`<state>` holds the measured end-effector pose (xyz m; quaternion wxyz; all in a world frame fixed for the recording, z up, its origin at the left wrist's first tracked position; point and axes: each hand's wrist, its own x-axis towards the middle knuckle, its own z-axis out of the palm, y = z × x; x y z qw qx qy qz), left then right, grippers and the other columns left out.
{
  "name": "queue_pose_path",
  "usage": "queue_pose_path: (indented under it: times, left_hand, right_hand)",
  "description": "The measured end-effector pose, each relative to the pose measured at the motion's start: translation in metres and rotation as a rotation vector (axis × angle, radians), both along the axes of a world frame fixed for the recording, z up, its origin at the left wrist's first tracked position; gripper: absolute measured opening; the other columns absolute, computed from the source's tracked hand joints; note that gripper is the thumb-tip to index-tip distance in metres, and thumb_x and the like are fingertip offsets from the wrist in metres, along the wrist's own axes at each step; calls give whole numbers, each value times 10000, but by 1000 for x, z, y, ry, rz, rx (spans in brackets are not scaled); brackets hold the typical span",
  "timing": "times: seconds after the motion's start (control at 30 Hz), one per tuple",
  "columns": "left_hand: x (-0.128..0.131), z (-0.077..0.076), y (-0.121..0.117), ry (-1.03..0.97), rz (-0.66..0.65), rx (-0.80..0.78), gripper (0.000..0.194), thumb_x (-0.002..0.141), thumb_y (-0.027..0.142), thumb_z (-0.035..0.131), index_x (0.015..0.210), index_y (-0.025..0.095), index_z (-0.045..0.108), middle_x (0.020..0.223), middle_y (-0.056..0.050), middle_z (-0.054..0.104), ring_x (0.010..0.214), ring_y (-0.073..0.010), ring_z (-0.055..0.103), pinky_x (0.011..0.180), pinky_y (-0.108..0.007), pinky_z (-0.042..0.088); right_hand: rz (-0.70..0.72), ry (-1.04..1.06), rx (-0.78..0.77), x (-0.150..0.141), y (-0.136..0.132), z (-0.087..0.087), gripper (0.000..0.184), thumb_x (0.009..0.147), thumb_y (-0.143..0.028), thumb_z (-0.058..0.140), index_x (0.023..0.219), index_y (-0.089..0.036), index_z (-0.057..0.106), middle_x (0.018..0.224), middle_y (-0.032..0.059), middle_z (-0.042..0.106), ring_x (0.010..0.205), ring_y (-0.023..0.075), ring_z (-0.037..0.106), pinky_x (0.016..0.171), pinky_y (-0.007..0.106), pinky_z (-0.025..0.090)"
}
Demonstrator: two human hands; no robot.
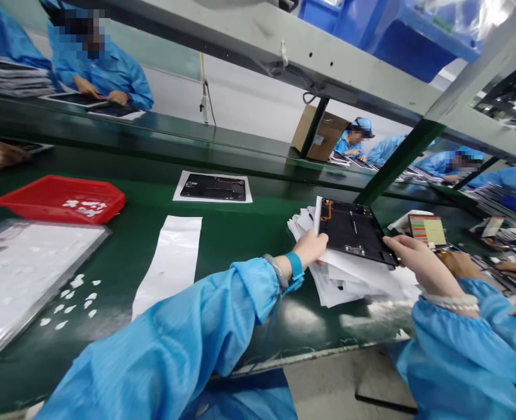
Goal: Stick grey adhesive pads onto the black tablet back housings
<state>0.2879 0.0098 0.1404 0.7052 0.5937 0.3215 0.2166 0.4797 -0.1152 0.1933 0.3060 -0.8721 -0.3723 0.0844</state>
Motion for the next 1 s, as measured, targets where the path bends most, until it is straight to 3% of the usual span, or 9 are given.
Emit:
queue_pose_path:
  times: [0.1,0.2,0.37,0.47,0.57,0.67,0.77,0.87,1.0]
  left_hand:
    - [-57,13,14,57,-33,-2,188,843,198,423,932,130,573,820,-47,610,624,-138,603,540,-245,548]
    - [-132,17,34,166,-115,-2,108,825,202,477,827,138,564,655,-3,584,491,-101,552,495,-216,522]
    - [-224,-3,67,421,-231,-13,105,765,237,575,741,135,585,543,1,559,388,-90,468,374,-177,413]
    - [-241,-23,80,527,-226,58,111,768,236,573,730,143,621,527,5,546,358,-88,417,356,-193,373]
    - [-245,-33,81,595,-165,198,129,797,248,568,791,155,656,555,3,555,421,-114,485,452,-223,438]
    - [-257,-29,66,614,-18,384,274,825,288,585,1079,190,614,901,-45,637,755,-182,623,711,-270,493]
    - [-286,-26,38,641,124,625,324,907,307,501,1219,224,516,1234,-65,520,1079,-225,546,915,-320,411]
    - [-316,-42,11,641,-45,1015,216,938,332,476,1055,187,586,1090,-53,599,1043,-199,557,916,-304,388]
    - [-330,-76,-6,606,-115,1127,441,781,441,689,1105,173,556,1144,-70,597,1088,-213,521,928,-317,345]
  right_hand:
    - [199,288,58,-50,-19,-11,438,765,-592,536,596,-192,478,546,-9,493,509,105,426,498,239,351]
    - [444,640,-1,-103,-33,-35,440,779,-598,554,661,-174,540,592,10,542,525,105,460,504,230,370]
    - [755,761,-218,-177,-22,-77,418,829,-568,517,718,-167,557,650,13,565,577,104,499,534,218,379]
    - [905,745,-263,-216,0,-91,404,852,-558,476,740,-174,531,673,-2,558,556,93,500,538,218,380]
    - [1033,654,-329,-247,18,-96,360,889,-519,423,779,-189,516,656,-25,536,520,89,494,532,219,372]
    - [1130,457,-369,-262,27,-96,332,920,-470,382,791,-202,531,621,-27,534,572,113,515,555,222,367]
    - [1178,317,-374,-265,34,-96,326,928,-447,376,782,-212,549,662,-18,577,625,128,530,568,221,369]
    - [1201,269,-405,-268,42,-93,301,931,-425,385,793,-220,554,692,-24,603,631,125,550,571,217,379]
    - [1294,189,-407,-286,53,-91,259,946,-367,383,811,-226,555,742,-22,631,674,124,591,634,225,429]
